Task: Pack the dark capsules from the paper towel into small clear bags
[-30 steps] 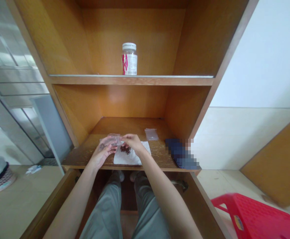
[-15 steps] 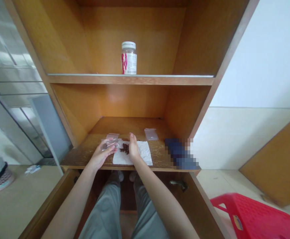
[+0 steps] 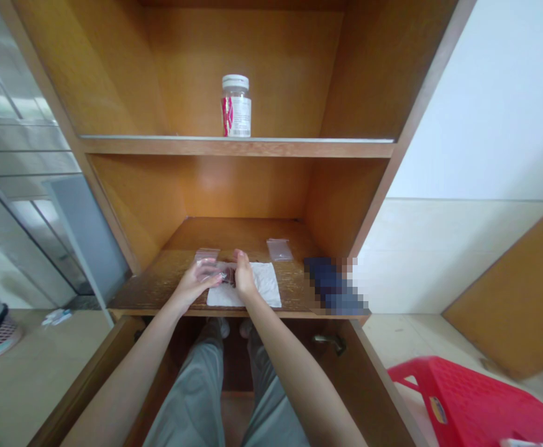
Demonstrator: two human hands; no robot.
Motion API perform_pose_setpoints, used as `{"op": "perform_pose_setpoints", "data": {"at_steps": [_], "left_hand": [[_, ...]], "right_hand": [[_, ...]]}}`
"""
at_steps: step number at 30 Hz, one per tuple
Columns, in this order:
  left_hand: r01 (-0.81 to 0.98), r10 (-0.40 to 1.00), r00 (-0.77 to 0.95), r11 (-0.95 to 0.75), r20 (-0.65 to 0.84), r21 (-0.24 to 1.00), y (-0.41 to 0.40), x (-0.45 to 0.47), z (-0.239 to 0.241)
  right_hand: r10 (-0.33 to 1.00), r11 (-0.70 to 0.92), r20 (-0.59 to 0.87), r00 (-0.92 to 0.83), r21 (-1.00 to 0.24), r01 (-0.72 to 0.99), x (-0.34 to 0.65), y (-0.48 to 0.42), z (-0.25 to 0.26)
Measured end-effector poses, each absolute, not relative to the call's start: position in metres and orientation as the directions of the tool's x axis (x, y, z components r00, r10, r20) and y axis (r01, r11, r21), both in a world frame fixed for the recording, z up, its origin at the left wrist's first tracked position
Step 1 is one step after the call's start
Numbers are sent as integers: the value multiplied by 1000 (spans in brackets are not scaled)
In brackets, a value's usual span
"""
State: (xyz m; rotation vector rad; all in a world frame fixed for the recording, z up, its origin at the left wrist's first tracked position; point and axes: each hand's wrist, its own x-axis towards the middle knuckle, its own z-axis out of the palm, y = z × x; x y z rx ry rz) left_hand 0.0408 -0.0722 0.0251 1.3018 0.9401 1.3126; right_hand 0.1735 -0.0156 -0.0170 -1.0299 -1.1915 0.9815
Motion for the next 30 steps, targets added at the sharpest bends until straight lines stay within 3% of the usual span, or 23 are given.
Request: {"op": "perform_pose_setpoints", "data": {"at_steps": [6, 11, 22, 30], "left_hand": [[-104, 973, 98, -201, 211, 974, -71, 41, 26], [-183, 975, 71, -194, 209, 964, -75, 39, 25], [-165, 975, 76, -193, 208, 967, -80, 32, 26], [-190, 958, 148, -217, 246, 958, -81, 32, 28]], "right_hand": [[966, 244, 234, 109, -966, -83, 174, -16, -15], [958, 269, 260, 119, -961, -69, 174, -19, -13], [876, 448, 466, 125, -881, 148, 179, -32, 0], [859, 508, 510, 42, -860, 48, 179, -41, 12]]}}
